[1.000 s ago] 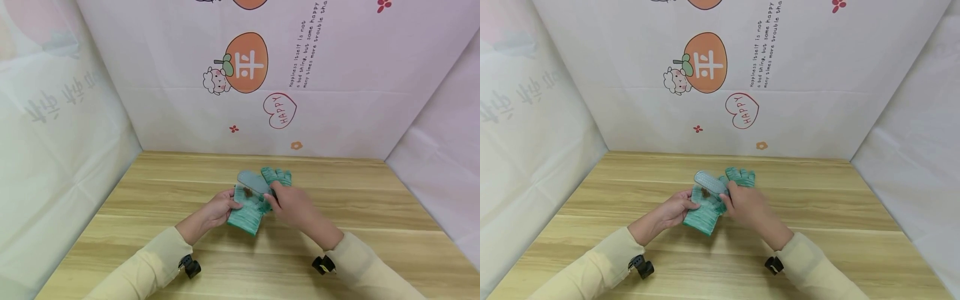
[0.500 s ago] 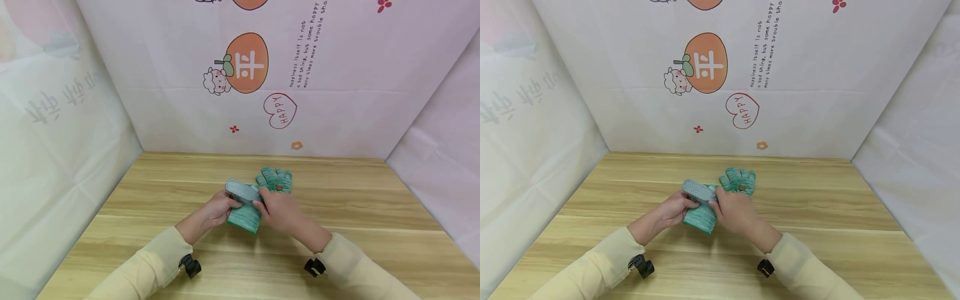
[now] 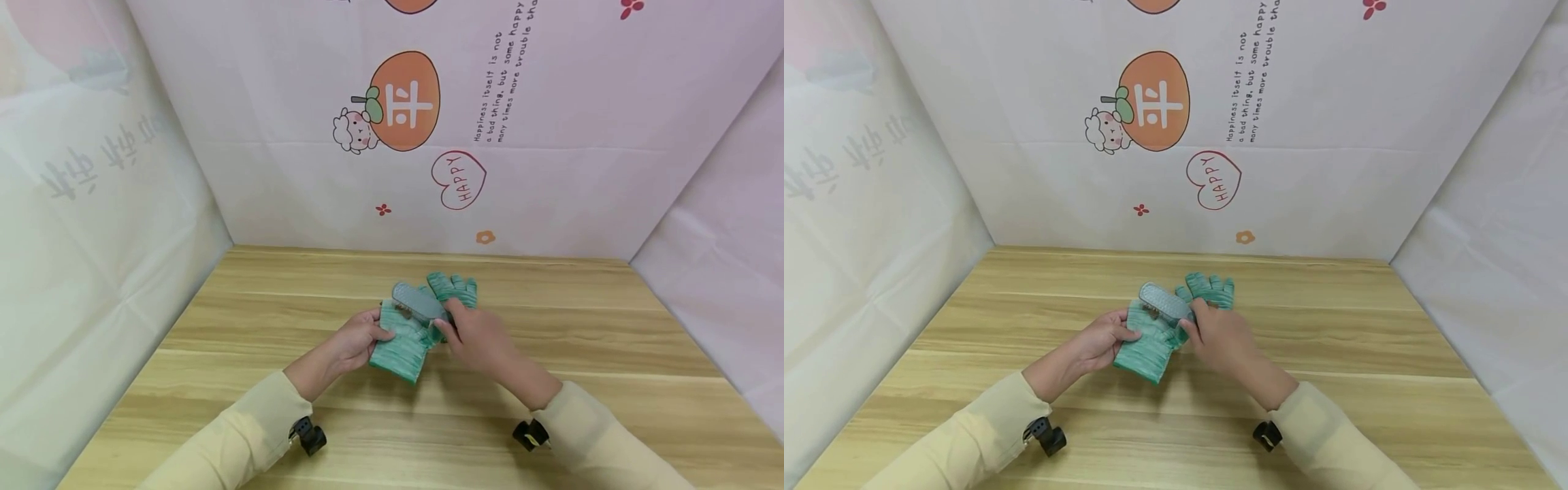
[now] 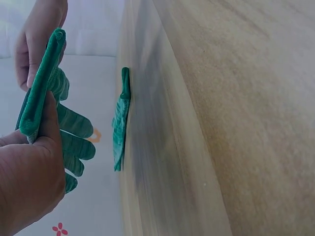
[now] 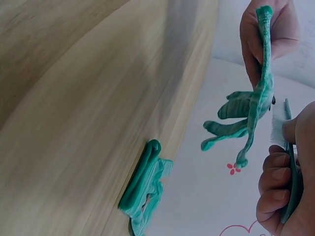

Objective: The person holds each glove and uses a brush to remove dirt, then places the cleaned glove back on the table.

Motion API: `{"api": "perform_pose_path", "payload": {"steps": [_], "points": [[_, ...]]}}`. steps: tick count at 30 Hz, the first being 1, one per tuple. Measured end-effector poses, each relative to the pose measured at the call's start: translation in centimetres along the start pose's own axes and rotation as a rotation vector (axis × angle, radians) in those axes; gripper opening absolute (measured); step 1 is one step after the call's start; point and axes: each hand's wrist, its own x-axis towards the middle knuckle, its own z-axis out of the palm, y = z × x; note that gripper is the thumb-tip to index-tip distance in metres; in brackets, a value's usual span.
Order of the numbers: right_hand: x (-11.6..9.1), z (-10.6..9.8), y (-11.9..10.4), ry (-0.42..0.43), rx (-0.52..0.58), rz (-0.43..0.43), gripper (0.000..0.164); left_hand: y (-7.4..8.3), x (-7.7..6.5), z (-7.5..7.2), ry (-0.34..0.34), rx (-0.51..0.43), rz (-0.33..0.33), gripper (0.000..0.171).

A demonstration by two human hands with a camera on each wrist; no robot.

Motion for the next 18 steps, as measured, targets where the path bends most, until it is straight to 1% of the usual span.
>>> {"api": "perform_pose_path", "payload": {"steps": [7, 11, 15, 18], "points": [[-0.3, -0.2, 0.7, 0.007, -0.017, 0.004, 0.023, 0.0, -0.2, -0.1, 0.005, 0.004, 0.002, 0.048], [-0.2, -0.7, 0.3, 0.009, -0.035, -0.014, 0.023, 0.0, -0.2, 0.0, 0.006, 0.004, 0.002, 0.049], [0.0, -0.9, -0.9, -0.005, -0.034, -0.067, 0.024, 0.0, -0.1, 0.2, -0.007, 0.012, 0.003, 0.048], [0.0, -0.8, -1.8, 0.009, -0.037, -0.126, 0.023, 0.0, 0.0, 0.4, -0.014, 0.014, -0.002, 0.047]]}}
